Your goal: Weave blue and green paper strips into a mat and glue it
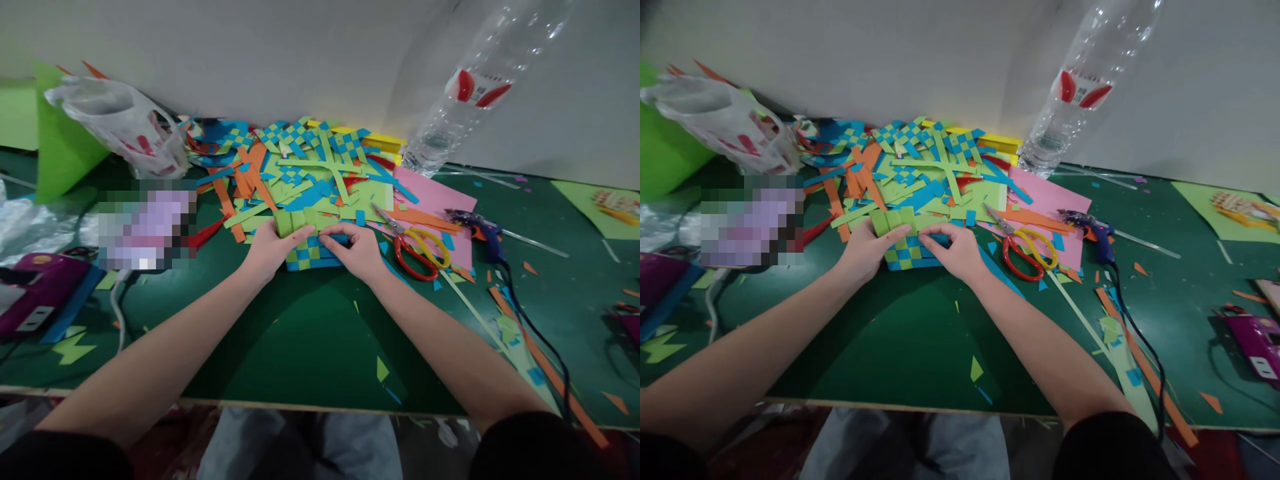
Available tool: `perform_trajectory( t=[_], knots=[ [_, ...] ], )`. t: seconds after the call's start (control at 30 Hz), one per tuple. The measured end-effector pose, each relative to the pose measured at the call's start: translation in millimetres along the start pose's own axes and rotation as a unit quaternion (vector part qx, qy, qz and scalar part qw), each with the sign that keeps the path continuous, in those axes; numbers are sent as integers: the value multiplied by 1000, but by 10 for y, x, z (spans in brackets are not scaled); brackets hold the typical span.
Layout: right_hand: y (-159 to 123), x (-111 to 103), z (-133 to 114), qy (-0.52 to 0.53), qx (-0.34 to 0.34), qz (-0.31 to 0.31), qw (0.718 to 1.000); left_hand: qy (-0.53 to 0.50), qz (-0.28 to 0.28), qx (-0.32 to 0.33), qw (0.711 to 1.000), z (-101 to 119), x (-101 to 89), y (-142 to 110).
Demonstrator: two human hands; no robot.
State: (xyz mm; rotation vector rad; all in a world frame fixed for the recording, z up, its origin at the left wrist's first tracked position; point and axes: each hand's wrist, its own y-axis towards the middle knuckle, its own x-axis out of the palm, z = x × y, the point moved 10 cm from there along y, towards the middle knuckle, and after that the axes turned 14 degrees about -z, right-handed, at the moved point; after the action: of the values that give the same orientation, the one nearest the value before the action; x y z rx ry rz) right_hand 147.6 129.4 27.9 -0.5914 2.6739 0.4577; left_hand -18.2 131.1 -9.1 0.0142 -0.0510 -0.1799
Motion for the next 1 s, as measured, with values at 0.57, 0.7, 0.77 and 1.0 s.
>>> perform_trajectory(
  t=[0.57,0.7,0.77,1.0],
  knots=[
    [-30,-25,124,23,31,14,999,61,17,36,997,115,-92,33],
    [-34,-7,144,39,32,8,999,60,21,36,997,99,-122,48],
    [-31,18,162,47,34,-2,998,45,28,51,997,104,-143,53],
    [-28,-53,275,33,60,32,997,-40,15,32,999,-4,-133,72]
  ],
)
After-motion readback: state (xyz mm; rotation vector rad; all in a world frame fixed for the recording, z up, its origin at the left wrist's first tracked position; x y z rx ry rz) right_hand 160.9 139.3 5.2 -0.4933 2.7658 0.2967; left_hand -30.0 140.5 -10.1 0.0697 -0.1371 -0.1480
